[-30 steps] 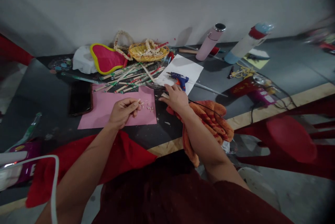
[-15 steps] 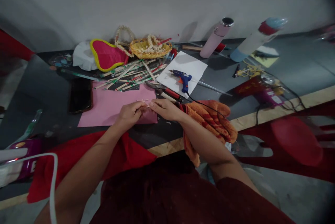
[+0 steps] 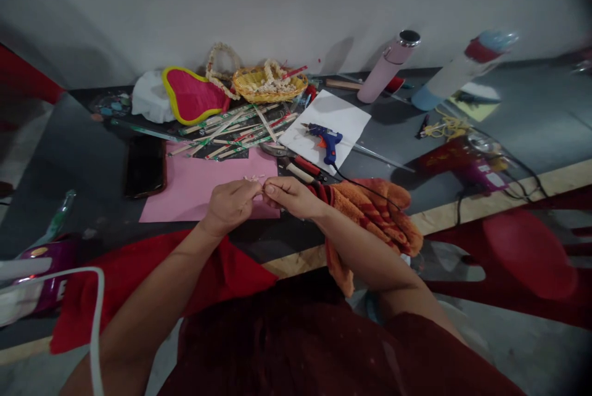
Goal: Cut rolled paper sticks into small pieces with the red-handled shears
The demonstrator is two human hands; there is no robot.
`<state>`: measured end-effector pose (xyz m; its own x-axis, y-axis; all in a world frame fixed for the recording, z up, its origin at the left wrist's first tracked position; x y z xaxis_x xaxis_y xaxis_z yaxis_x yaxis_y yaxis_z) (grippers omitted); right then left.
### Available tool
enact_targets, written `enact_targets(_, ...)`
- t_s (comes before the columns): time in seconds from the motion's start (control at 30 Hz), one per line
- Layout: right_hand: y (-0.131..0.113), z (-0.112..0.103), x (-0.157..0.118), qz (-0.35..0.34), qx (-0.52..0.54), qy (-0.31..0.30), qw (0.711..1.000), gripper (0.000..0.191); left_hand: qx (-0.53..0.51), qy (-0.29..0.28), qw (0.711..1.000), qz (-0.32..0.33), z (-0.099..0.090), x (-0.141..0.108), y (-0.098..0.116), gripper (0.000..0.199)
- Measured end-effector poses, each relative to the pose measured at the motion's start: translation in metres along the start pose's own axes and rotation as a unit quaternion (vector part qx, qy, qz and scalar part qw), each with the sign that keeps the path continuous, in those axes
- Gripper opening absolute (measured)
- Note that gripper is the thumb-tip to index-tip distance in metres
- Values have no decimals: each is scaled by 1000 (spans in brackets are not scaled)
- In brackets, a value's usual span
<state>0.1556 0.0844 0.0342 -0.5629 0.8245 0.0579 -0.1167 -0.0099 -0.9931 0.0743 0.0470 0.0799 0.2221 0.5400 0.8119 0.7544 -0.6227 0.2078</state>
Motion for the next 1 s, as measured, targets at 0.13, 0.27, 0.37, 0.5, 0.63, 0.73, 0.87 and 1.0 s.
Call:
enact_targets(0.13, -3, 6, -2, 0, 48, 11, 999, 42, -19, 38, 997, -57, -4, 4, -3, 23)
enact_targets(0.27, -24, -11, 0, -82, -74, 58, 992, 39, -58, 34, 980, -190, 3, -4, -28, 21)
enact_targets(0.37, -42, -44, 2, -168, -236, 160, 944, 27, -95, 62, 941, -320, 5, -16, -55, 26)
enact_targets(0.5, -30, -58, 7, -190, -437, 169, 862, 15, -153, 77, 908, -382, 10, -23, -66, 28)
enact_targets(0.63, -9, -55, 10, -171, -523, 135, 824, 19, -166, 53, 904, -390, 17, -24, -60, 25)
enact_targets(0.73, -10, -55, 10, -182, -519, 136, 824, 25, -174, 51, 900, -398, 19, -27, -61, 24)
enact_targets(0.87, -22, -67, 10, -195, -499, 179, 825, 25, -166, 66, 888, -424, 17, -31, -68, 21)
enact_targets(1.0, -25, -74, 11, -190, -547, 196, 791, 24, -165, 71, 879, -442, 17, -32, -71, 18)
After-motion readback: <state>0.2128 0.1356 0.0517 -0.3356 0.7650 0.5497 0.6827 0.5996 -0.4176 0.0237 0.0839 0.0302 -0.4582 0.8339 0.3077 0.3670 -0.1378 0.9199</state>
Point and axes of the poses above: each hand's wrist, its own x-axis towards the middle knuckle, its own z-axis out of the palm, y = z × x, the point moved 9 cm from there along x, towards the middle knuckle, and after that the axes turned 15 degrees about y, right-handed, at the moved point
